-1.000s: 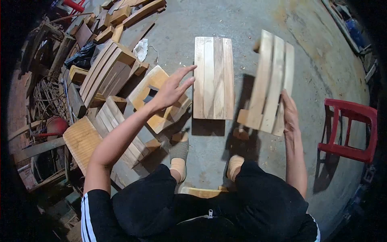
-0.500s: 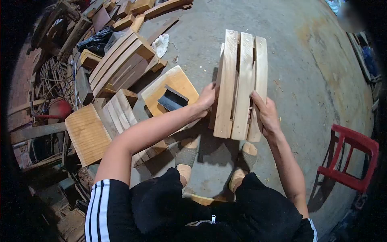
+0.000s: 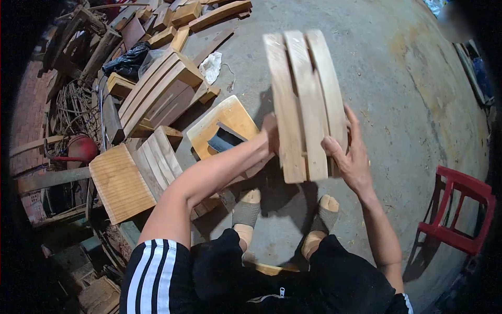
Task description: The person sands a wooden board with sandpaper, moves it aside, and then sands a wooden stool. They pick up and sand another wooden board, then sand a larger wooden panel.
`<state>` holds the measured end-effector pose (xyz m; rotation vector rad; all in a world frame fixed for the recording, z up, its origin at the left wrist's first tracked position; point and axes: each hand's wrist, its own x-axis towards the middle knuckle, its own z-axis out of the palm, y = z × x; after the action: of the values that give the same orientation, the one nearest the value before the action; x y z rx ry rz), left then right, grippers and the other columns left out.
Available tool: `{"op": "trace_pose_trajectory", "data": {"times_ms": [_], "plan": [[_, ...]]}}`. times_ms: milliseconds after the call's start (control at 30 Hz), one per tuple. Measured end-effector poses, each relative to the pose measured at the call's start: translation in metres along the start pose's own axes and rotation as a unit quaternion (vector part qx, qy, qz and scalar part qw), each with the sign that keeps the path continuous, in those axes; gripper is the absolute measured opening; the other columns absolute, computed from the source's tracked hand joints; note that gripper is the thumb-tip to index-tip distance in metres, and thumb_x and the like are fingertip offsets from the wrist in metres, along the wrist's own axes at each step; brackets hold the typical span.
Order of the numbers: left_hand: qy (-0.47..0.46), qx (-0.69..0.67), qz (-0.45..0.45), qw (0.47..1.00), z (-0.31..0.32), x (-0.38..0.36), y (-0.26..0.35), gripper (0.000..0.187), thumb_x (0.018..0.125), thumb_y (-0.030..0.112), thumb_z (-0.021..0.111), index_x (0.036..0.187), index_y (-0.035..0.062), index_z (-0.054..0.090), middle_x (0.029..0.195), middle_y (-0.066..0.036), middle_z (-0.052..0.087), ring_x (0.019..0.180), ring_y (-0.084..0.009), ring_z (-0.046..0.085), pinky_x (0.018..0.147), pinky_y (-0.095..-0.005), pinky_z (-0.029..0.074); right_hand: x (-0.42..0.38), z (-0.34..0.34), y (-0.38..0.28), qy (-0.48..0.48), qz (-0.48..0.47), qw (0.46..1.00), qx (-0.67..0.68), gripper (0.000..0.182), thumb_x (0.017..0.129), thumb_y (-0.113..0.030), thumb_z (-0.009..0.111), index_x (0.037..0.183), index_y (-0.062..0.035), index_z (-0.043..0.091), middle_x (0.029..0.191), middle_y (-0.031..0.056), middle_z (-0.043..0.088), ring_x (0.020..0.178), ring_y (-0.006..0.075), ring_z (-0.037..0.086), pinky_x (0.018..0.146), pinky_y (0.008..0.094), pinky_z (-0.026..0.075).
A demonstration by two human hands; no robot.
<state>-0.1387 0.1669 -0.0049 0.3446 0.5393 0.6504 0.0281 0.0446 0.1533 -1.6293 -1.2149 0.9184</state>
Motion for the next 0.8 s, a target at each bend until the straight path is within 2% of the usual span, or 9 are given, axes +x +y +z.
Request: {"op": "trace_pose_trajectory", "data": {"times_ms": [67, 200, 333, 400, 467, 567, 667, 767, 800], "plan": [[-0.084, -0.029, 0.053, 0.995, -0.002, 0.007, 0.021, 0.060, 0.097, 0.044, 0.053, 0.142, 0.0047, 0.043, 0.134, -0.018, 0.055, 0.115, -0.0333, 0.061, 0.095, -0.0510, 0.054, 0.018, 0.002, -0.001, -0.019, -0.072, 0.995, -0.069, 0.070, 0.089, -0.028, 0.068, 0.147, -0.0075, 0.036, 0.139, 0.0206, 0.050, 0.125, 0.0332, 0.052, 0.106, 0.0439, 0.041], [-0.112, -0.036, 0.082, 0.990, -0.025, 0.031, 0.069, 0.064, 0.098, 0.049, 0.046, 0.145, 0.0061, 0.038, 0.140, -0.018, 0.050, 0.120, -0.0339, 0.057, 0.100, -0.0518, 0.050, 0.053, 0.017, -0.022, -0.018, -0.215, 0.964, -0.158, 0.054, 0.090, -0.023, 0.065, 0.139, -0.0090, 0.047, 0.129, 0.0185, 0.055, 0.119, 0.0349, 0.056, 0.100, 0.0432, 0.045], [-0.143, -0.054, 0.121, 0.981, -0.043, 0.049, 0.106, 0.069, 0.099, 0.055, 0.039, 0.148, 0.0075, 0.032, 0.145, -0.018, 0.045, 0.126, -0.0346, 0.053, 0.105, -0.0527, 0.046, 0.105, 0.047, -0.011, -0.021, -0.243, 0.957, -0.160, 0.044, 0.092, -0.026, 0.059, 0.134, -0.0123, 0.053, 0.124, 0.0191, 0.056, 0.114, 0.0366, 0.057, 0.097, 0.0438, 0.047], [-0.134, -0.072, 0.136, 0.979, -0.045, 0.052, 0.119, 0.074, 0.098, 0.064, 0.026, 0.151, 0.0119, 0.027, 0.150, -0.017, 0.038, 0.133, -0.0355, 0.046, 0.110, -0.0532, 0.041, 0.131, 0.061, -0.004, -0.019, -0.254, 0.952, -0.172, 0.043, 0.093, -0.027, 0.058, 0.134, -0.0133, 0.054, 0.124, 0.0193, 0.056, 0.114, 0.0367, 0.057, 0.097, 0.0440, 0.047], [-0.161, -0.109, 0.147, 0.970, -0.079, 0.077, 0.126, 0.076, 0.097, 0.067, 0.024, 0.152, 0.0144, 0.025, 0.152, -0.014, 0.036, 0.135, -0.0346, 0.043, 0.110, -0.0527, 0.041, 0.151, 0.071, -0.003, -0.014, -0.286, 0.942, -0.175, 0.041, 0.095, -0.031, 0.055, 0.132, -0.0149, 0.056, 0.122, 0.0196, 0.056, 0.114, 0.0366, 0.057, 0.097, 0.0437, 0.047], [-0.117, -0.064, 0.183, 0.974, -0.036, 0.044, 0.130, 0.073, 0.099, 0.064, 0.022, 0.152, 0.0145, 0.025, 0.152, -0.013, 0.037, 0.134, -0.0335, 0.044, 0.109, -0.0520, 0.042, 0.160, 0.077, -0.005, -0.039, -0.270, 0.943, -0.188, 0.040, 0.096, -0.031, 0.055, 0.132, -0.0148, 0.057, 0.124, 0.0193, 0.055, 0.116, 0.0365, 0.056, 0.098, 0.0433, 0.047], [-0.065, -0.062, 0.237, 0.967, -0.017, 0.033, 0.140, 0.062, 0.103, 0.054, 0.022, 0.146, 0.0105, 0.035, 0.142, -0.015, 0.048, 0.125, -0.0286, 0.053, 0.103, -0.0457, 0.050, 0.157, 0.081, 0.001, -0.033, -0.276, 0.944, -0.176, 0.040, 0.096, -0.032, 0.054, 0.132, -0.0148, 0.057, 0.126, 0.0197, 0.054, 0.116, 0.0368, 0.056, 0.099, 0.0435, 0.047], [0.050, 0.025, 0.242, 0.969, -0.035, 0.023, 0.164, 0.063, 0.103, 0.054, 0.023, 0.146, 0.0106, 0.036, 0.142, -0.013, 0.048, 0.125, -0.0291, 0.054, 0.104, -0.0451, 0.048, 0.152, 0.083, 0.001, -0.059, -0.256, 0.945, -0.195, 0.042, 0.099, -0.035, 0.052, 0.137, -0.0170, 0.054, 0.133, 0.0152, 0.052, 0.124, 0.0325, 0.052, 0.104, 0.0415, 0.042], [0.048, 0.028, 0.242, 0.969, -0.049, 0.029, 0.169, 0.063, 0.103, 0.054, 0.023, 0.146, 0.0106, 0.036, 0.142, -0.013, 0.048, 0.125, -0.0291, 0.054, 0.104, -0.0451, 0.048, 0.153, 0.083, 0.001, -0.056, -0.257, 0.945, -0.194, 0.042, 0.099, -0.035, 0.052, 0.137, -0.0170, 0.054, 0.133, 0.0152, 0.052, 0.124, 0.0325, 0.052, 0.104, 0.0415, 0.042]]}}
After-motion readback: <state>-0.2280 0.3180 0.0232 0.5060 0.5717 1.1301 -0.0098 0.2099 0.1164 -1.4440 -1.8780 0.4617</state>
